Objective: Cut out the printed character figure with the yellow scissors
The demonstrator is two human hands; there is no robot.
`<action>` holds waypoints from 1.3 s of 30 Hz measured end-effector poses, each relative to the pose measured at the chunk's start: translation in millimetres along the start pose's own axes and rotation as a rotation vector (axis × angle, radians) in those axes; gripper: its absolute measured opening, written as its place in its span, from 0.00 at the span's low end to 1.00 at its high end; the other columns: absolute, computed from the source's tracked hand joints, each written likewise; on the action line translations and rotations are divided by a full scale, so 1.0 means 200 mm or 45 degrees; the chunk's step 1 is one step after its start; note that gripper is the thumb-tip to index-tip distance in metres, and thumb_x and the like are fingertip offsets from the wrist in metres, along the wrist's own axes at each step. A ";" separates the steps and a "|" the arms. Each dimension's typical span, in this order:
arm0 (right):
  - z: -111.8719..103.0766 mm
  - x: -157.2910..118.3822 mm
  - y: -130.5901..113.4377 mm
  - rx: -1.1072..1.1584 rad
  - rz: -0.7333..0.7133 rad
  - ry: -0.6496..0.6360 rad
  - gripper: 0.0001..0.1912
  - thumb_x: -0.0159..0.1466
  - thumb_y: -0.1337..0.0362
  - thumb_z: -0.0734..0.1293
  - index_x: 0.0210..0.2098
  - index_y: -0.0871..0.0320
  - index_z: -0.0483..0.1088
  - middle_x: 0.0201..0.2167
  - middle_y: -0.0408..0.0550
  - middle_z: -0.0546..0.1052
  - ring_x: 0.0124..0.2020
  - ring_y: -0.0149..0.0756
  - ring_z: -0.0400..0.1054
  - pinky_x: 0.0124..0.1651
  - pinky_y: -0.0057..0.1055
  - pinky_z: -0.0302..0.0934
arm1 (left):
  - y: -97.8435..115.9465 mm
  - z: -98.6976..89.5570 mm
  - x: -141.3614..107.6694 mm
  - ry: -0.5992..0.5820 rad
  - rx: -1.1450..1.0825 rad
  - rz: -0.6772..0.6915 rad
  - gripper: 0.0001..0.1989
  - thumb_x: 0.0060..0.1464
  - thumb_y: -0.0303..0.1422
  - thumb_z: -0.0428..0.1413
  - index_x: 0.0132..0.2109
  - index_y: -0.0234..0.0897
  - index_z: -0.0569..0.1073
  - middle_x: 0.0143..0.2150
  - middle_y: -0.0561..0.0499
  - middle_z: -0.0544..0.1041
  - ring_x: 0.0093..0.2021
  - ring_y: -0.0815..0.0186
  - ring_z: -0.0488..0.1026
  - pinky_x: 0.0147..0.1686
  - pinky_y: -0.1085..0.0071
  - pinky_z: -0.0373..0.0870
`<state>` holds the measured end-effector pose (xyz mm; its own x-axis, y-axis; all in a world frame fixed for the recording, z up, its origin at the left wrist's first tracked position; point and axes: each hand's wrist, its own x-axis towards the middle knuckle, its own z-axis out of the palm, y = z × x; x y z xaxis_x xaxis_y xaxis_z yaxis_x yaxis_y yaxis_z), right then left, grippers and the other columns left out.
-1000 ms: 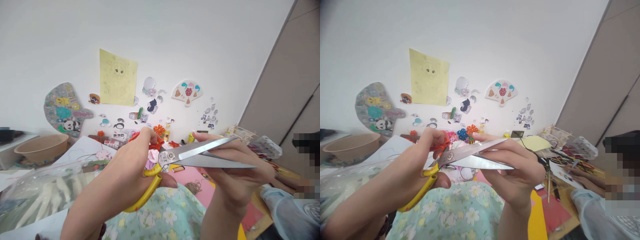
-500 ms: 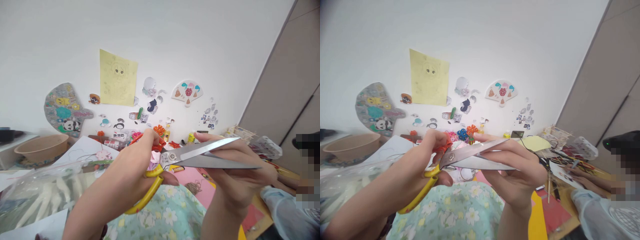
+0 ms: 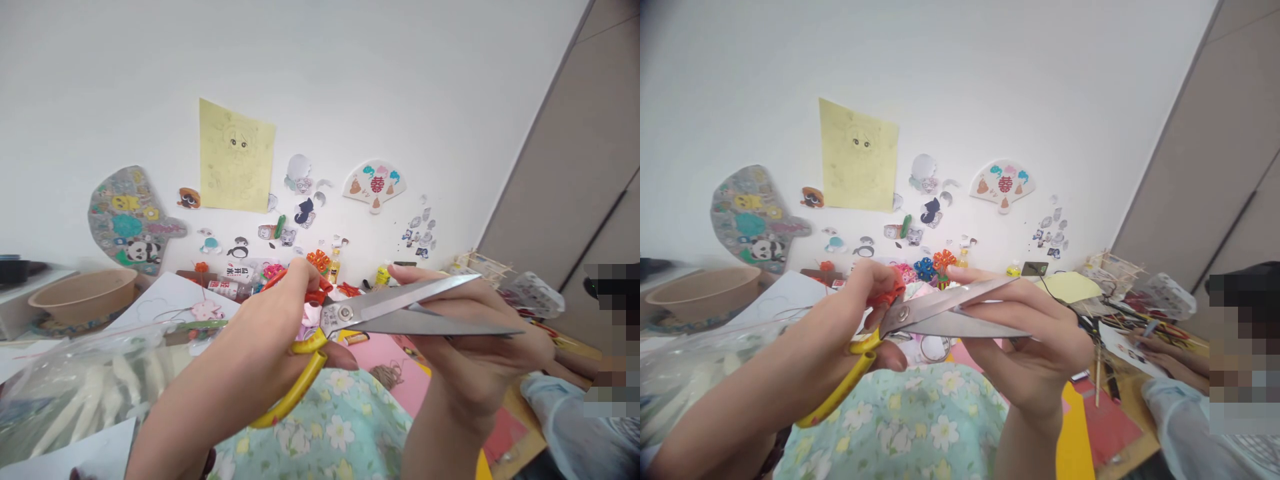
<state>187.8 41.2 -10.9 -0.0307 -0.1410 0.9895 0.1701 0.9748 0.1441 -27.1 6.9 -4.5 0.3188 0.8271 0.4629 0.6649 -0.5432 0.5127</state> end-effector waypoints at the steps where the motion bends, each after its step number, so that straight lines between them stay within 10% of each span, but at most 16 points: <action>1: 0.00 0.00 0.00 0.005 -0.003 0.001 0.15 0.53 0.79 0.76 0.38 0.58 0.83 0.36 0.47 0.84 0.41 0.45 0.82 0.42 0.37 0.79 | 0.00 0.00 0.00 -0.015 0.004 -0.024 0.18 0.55 0.36 0.58 0.46 0.45 0.56 0.42 0.51 0.75 0.40 0.57 0.75 0.34 0.66 0.68; 39: 0.00 0.00 -0.01 -0.066 0.018 0.004 0.12 0.54 0.73 0.76 0.38 0.54 0.83 0.32 0.46 0.84 0.38 0.50 0.82 0.36 0.43 0.80 | -0.03 0.01 -0.02 0.088 0.040 0.020 0.28 0.50 0.46 0.65 0.50 0.45 0.59 0.50 0.45 0.75 0.49 0.50 0.75 0.37 0.61 0.74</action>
<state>187.7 39.4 -11.2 -0.0245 -0.1278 0.9915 0.2214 0.9665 0.1301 -31.2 7.1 -10.5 0.2825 0.8062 0.5199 0.6814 -0.5501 0.4828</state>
